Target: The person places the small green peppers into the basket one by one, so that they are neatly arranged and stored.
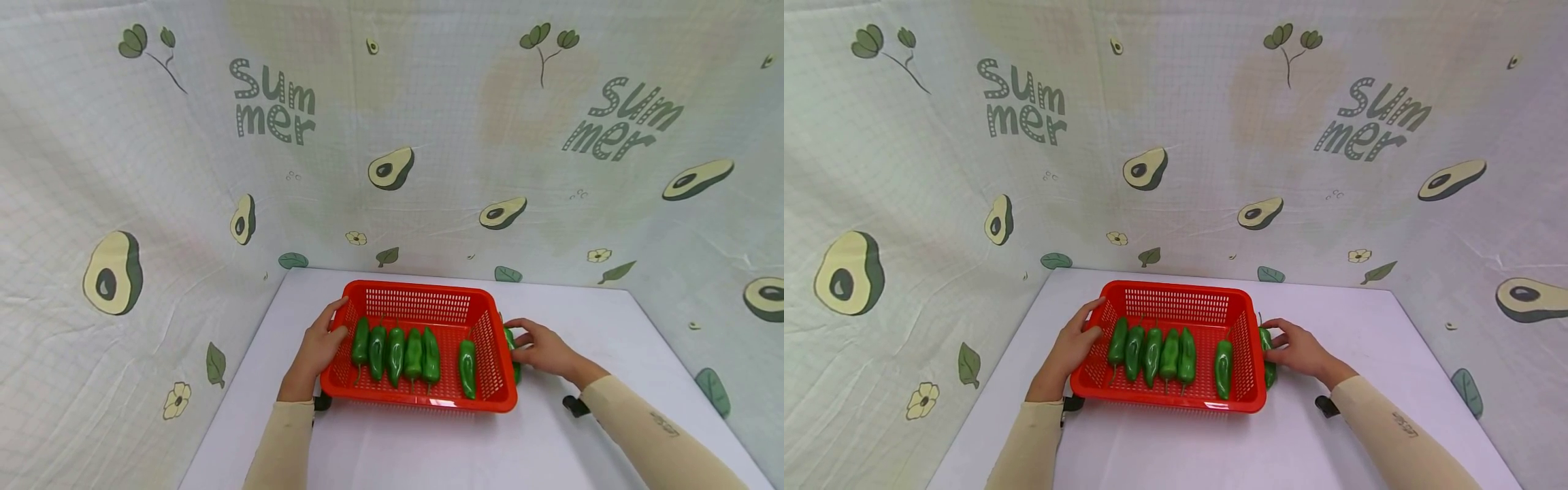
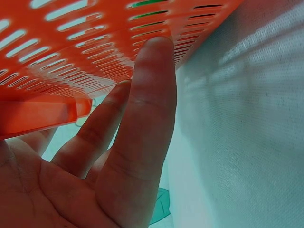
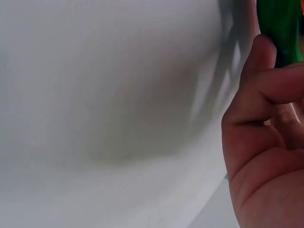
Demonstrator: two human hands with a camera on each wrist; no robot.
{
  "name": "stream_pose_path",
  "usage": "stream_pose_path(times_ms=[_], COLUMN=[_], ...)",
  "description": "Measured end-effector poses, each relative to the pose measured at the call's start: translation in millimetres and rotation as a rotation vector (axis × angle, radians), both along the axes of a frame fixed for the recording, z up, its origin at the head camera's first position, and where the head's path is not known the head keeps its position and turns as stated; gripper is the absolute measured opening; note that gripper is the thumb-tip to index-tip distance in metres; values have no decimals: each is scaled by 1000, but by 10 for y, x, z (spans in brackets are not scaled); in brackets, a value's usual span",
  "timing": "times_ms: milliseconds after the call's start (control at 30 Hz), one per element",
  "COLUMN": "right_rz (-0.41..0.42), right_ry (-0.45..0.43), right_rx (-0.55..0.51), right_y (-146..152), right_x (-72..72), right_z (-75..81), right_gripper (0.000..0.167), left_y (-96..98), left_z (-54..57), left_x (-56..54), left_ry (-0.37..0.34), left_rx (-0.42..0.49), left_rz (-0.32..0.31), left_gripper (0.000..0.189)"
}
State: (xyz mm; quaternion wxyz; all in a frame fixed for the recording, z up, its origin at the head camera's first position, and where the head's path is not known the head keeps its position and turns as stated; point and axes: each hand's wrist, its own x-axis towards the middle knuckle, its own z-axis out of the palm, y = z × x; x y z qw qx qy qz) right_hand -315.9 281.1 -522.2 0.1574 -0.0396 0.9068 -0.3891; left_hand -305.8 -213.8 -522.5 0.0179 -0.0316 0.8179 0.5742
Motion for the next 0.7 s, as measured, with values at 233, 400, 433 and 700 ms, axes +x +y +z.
stream_pose_path(times_ms=[233, 400, 433, 700], right_rz=[19, 27, 28, -6], right_ry=[20, 14, 10, -33], right_rx=[27, 2, -2, -83], right_y=[101, 218, 240, 319], right_x=[-1, -54, -68, -100], right_z=[153, 332, 366, 614], right_gripper=[73, 74, 74, 79], left_y=[-5, -2, -2, -2], left_z=[8, 25, 27, 6], left_x=[-16, -34, -35, -25], left_ry=[-9, -9, -9, -17], left_rx=[-10, -8, -7, 0], left_rz=[-4, -4, -2, 1], left_gripper=[60, 60, 60, 61])
